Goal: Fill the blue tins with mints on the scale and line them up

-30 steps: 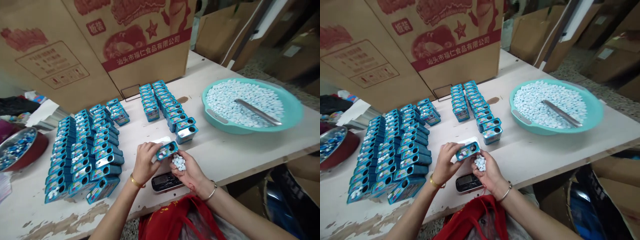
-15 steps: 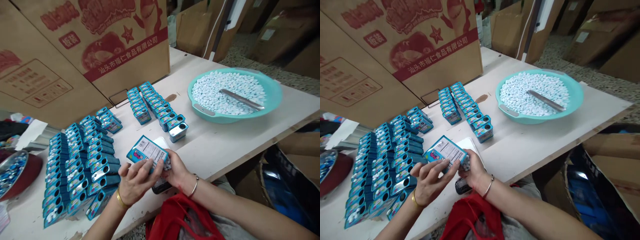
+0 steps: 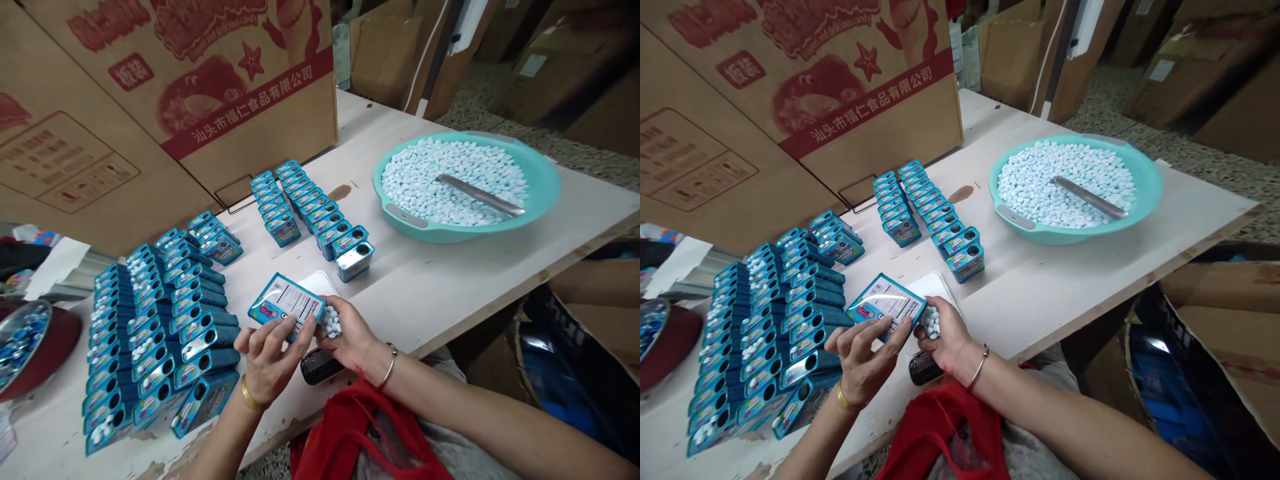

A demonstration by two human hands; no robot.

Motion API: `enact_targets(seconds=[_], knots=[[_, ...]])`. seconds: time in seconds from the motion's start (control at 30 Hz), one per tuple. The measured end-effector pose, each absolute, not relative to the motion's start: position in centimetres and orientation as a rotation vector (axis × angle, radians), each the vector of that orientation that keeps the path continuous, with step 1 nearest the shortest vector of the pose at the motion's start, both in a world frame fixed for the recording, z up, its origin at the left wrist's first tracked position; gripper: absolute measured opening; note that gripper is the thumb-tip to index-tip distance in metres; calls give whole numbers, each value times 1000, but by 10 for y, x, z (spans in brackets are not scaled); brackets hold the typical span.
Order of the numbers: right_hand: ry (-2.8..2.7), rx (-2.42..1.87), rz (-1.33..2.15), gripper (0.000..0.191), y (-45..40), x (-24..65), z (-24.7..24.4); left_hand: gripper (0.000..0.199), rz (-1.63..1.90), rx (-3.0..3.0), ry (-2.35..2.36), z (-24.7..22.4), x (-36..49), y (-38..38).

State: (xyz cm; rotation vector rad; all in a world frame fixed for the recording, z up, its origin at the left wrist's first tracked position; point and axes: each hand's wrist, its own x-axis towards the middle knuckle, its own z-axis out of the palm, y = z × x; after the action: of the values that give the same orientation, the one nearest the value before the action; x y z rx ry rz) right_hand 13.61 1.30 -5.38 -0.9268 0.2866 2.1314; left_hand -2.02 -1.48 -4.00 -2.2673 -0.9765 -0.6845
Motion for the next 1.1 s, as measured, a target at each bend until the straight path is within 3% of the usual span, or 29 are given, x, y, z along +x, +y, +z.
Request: enact_targets(seconds=[0.43, 0.63, 0.83, 0.97, 1.1], knots=[[264, -933, 2148, 20, 11, 133, -55, 32, -803, -2206, -1028, -51, -18, -20], [225, -906, 2115, 19, 9, 140, -57, 40, -1008, -2402, -1467, -53, -13, -17], [130, -853, 2126, 14, 0, 164, -64, 37, -1446, -2557, -2044, -67, -12, -5], [-2, -898, 2069, 15, -1, 190, -60, 36, -1586, -2605, -2090, -77, -15, 0], [-254, -1035, 1875, 15, 31, 234, -40, 41, -1490, -2618, -2116, -81, -20, 3]])
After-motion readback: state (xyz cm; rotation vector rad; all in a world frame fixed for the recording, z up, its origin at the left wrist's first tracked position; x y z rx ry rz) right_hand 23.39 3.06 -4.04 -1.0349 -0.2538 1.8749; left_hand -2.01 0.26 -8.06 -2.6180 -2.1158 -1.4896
